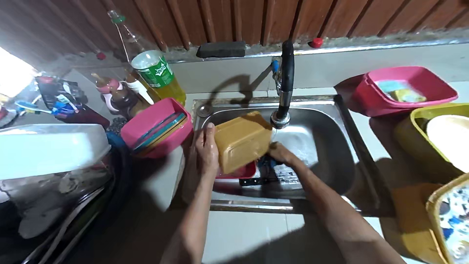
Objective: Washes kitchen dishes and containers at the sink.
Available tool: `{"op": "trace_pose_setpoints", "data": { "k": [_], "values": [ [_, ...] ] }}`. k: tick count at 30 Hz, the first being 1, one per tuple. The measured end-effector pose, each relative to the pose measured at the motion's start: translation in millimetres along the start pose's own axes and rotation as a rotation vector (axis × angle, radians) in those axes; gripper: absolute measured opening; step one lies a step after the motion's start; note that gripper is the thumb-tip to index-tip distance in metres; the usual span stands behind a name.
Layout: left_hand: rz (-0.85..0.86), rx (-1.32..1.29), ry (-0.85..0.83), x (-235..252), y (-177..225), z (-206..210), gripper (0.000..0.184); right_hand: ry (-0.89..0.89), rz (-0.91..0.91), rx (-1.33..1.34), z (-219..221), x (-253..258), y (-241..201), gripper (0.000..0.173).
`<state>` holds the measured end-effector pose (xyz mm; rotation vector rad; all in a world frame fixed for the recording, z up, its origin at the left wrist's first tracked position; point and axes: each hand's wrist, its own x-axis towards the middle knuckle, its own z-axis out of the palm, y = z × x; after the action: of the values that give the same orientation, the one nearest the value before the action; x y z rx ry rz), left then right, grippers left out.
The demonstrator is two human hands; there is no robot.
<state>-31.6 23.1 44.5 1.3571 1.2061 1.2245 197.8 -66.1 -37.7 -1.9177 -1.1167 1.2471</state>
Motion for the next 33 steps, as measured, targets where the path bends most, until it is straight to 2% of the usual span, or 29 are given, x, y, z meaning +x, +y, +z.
{"op": "trace_pose_setpoints", "data": {
  "k": [3,6,8,10,11,13,15,16,18,21,22,24,26,27,30,31,33],
  "values": [
    [-0.046,0.004,-0.116,-16,-2,24,0.04,0.357,-0.061,0.506,-55,-11,12,0.033],
    [-0.016,-0.011,-0.262,-31,-11,60,0.036,0.518,-0.213,0.841,-104,-28,9,0.031],
    [0.02,-0.024,-0.317,-40,-21,86,0.034,0.571,-0.294,0.903,-118,-39,-2,0.03],
    [0.048,-0.014,-0.337,-50,-33,110,0.034,0.62,-0.269,0.77,-110,-40,-6,0.027],
    [0.067,-0.03,-0.332,-56,-38,121,0.033,0.637,-0.237,0.619,-98,-37,-7,0.03],
    [0.089,-0.107,-0.295,-66,-44,138,0.032,0.568,-0.207,0.149,-63,-43,-19,0.035],
    [0.108,-0.127,-0.264,-67,-49,141,0.035,0.541,-0.274,-0.194,-27,-53,-29,0.037],
    [0.14,-0.12,-0.256,-66,-51,138,0.035,0.54,-0.346,-0.251,-19,-58,-29,0.036],
    [0.194,-0.083,-0.211,-61,-52,132,0.035,0.506,-0.414,-0.267,-27,-57,-20,0.033],
    [0.15,-0.047,-0.128,-56,-46,131,0.036,0.514,-0.233,-0.223,-59,-35,-5,0.03],
    [0.127,-0.04,-0.111,-53,-44,134,0.037,0.518,-0.217,-0.196,-57,-34,-13,0.031],
    [0.092,-0.052,-0.095,-49,-45,138,0.036,0.509,-0.301,-0.144,-31,-43,-41,0.031],
    [0.056,-0.138,-0.136,-48,-47,133,0.023,0.522,-0.407,-0.136,-10,-47,-55,0.033],
    [0.068,-0.124,-0.13,-48,-47,132,0.025,0.535,-0.385,-0.146,-11,-43,-53,0.032],
    [0.112,-0.038,-0.093,-45,-46,129,0.041,0.55,-0.14,-0.221,-37,-22,-36,0.031],
    [0.117,-0.022,-0.089,-43,-46,129,0.042,0.543,-0.124,-0.229,-38,-23,-40,0.033],
    [0.097,-0.016,-0.109,-40,-46,129,0.037,0.508,-0.235,-0.194,-22,-36,-57,0.034]
  ]
}}
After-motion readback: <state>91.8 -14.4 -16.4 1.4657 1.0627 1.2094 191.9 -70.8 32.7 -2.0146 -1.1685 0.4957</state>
